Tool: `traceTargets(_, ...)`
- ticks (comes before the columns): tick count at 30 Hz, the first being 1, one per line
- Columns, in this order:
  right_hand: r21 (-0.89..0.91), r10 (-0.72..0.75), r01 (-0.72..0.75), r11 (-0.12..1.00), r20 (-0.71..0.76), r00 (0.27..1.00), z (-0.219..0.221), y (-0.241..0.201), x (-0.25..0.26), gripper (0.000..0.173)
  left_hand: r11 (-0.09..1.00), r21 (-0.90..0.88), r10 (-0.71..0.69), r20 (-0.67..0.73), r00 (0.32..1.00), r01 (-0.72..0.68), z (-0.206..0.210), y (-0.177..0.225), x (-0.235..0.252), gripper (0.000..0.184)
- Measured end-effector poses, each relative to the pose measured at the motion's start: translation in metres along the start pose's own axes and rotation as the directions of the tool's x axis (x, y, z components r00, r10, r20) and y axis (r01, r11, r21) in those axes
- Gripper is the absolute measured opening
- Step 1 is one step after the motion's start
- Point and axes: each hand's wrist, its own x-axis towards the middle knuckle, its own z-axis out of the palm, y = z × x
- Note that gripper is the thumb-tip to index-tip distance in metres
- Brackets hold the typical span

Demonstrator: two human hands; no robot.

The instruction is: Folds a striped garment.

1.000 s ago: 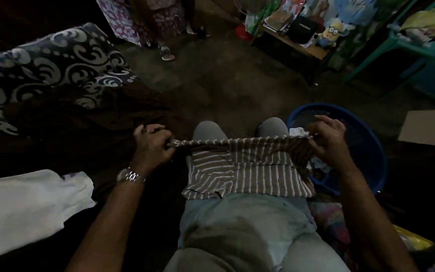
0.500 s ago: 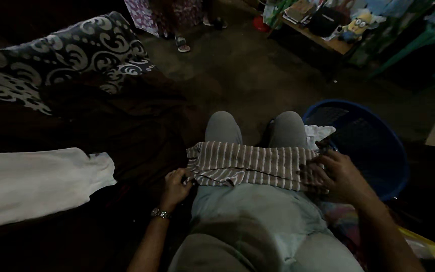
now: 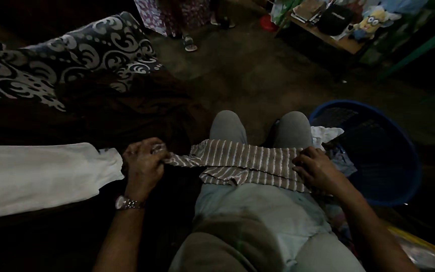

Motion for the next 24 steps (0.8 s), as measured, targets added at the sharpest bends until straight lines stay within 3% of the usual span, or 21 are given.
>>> traceTargets(3,-0.022,0.01,-0.011,1.0,-0.019,1.0,0.002,-0.001,0.001,0.028,0.978,0.013,0.206,-0.157,0.966,-0.207,0.007,0.041,0.03,0.011)
traceTargets(5,-0.034,0.002,-0.003,0.999,-0.044,0.999,0.006,0.001,0.001,0.028,0.948,-0.033,0.306,-0.181,0.935,-0.316,0.021,0.071,0.038,0.011)
traceTargets(7,-0.036,0.003,-0.005,0.999,-0.057,0.998,0.01,0.003,0.001,0.027,0.904,-0.146,0.403,-0.024,0.915,-0.402,0.039,0.099,0.034,0.018)
traceTargets(9,-0.028,0.005,-0.007,1.0,-0.067,0.998,0.01,0.004,0.001,0.027,0.841,-0.284,0.52,0.19,0.833,-0.46,0.061,0.116,0.026,0.019)
traceTargets(11,-0.011,-0.001,0.0,1.0,-0.067,0.998,0.008,0.005,0.0,0.027,0.798,-0.407,0.571,0.273,0.774,-0.445,0.08,0.12,0.013,0.024)
traceTargets(13,0.023,-0.015,0.016,1.0,-0.053,0.999,0.006,0.008,-0.002,0.028,0.798,-0.472,0.532,0.261,0.805,-0.375,0.083,0.119,0.003,0.033)
traceTargets(15,0.091,-0.006,0.011,0.996,-0.063,0.998,0.003,0.01,-0.004,0.029,0.827,-0.476,0.411,0.146,0.9,-0.301,0.077,0.116,-0.004,0.03)
traceTargets(17,0.131,0.059,-0.034,0.991,-0.186,0.981,0.002,0.01,-0.008,0.032,0.877,-0.43,0.242,0.007,0.97,-0.215,0.074,0.11,-0.004,0.027)
traceTargets(19,0.196,0.216,-0.156,0.968,-0.342,0.915,0.004,0.011,-0.014,0.042,0.922,-0.367,0.11,-0.063,0.992,-0.126,0.077,0.103,0.0,0.029)
traceTargets(21,0.345,0.427,-0.307,0.887,-0.356,0.831,0.012,0.019,-0.02,0.06,0.953,-0.299,0.053,0.012,0.999,-0.047,0.085,0.103,0.003,0.039)
traceTargets(24,0.609,0.68,-0.508,0.609,-0.071,0.73,0.021,0.024,-0.029,0.085,0.966,-0.231,0.188,0.317,0.929,-0.117,0.098,0.111,0.0,0.047)
